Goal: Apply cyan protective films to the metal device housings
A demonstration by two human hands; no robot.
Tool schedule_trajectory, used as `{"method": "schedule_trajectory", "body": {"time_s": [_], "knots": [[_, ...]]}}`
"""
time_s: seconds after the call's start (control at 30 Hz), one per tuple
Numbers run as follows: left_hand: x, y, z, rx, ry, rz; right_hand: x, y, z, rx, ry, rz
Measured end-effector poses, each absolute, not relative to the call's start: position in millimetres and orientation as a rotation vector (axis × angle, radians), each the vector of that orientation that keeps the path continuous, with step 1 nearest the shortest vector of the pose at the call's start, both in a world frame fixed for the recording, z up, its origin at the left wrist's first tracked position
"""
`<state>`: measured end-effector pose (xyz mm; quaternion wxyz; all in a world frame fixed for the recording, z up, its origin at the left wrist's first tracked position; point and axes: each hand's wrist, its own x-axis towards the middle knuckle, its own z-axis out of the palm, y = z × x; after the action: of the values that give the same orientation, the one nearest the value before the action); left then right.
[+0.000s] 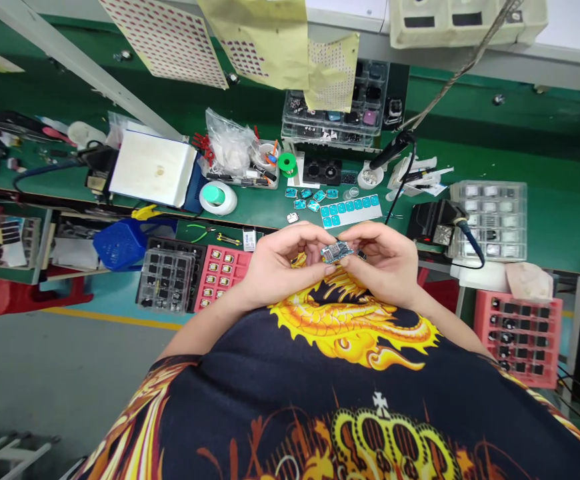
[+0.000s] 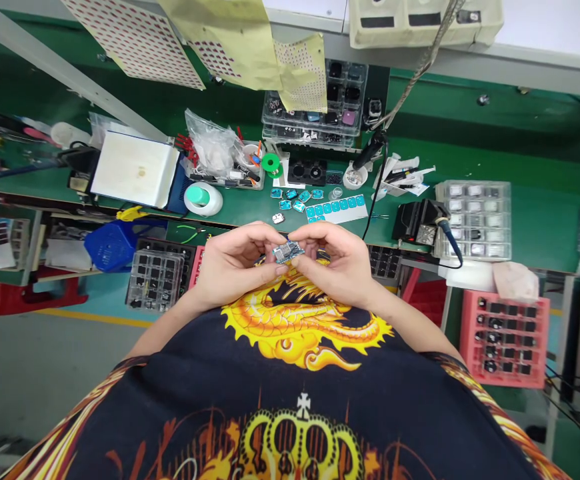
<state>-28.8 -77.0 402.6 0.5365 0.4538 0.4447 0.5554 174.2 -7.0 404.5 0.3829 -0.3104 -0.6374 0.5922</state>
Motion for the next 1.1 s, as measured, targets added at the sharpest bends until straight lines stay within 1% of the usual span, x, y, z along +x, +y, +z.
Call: {"method": "schedule_trajectory", "body": {"time_s": [1.1], "knots": [[-30.7,-72.3,404.8,0.989,1.079,1.3,172.3,-1.4,394.9,-0.801,-1.567,1.683]]}}
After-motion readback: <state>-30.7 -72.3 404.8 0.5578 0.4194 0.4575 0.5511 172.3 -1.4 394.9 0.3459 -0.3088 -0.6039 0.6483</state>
